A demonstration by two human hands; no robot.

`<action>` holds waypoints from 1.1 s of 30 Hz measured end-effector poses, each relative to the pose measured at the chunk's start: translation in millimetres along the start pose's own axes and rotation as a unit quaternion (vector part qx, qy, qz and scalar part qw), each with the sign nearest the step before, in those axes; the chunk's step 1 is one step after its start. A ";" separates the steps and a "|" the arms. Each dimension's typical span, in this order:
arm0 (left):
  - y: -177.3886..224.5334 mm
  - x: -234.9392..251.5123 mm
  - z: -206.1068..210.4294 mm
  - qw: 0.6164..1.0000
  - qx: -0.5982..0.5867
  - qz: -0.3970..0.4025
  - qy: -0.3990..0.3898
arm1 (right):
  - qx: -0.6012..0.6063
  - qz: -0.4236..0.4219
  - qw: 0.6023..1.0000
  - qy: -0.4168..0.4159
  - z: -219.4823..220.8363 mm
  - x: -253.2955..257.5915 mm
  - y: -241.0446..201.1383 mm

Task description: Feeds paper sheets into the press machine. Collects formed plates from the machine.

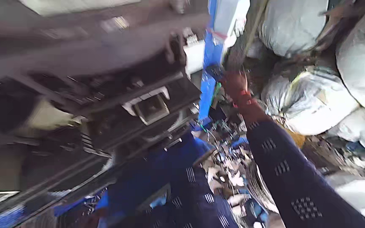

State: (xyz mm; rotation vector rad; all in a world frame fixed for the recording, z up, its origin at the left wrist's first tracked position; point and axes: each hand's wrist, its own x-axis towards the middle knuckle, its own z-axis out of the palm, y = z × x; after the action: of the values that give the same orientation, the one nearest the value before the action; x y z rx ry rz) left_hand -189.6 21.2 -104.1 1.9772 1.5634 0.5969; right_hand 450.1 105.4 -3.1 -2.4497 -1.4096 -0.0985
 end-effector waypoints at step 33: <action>-30.6 31.5 22.4 0.973 0.060 -0.105 -0.195 | 0.058 0.421 0.846 -0.322 206.1 -449.9 206.8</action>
State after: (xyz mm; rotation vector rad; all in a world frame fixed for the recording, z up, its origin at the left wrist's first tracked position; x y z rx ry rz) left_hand -190.4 54.1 -140.8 1.8416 1.5557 0.0234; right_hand 376.3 -303.2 -342.6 -2.8632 -0.3321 1.0448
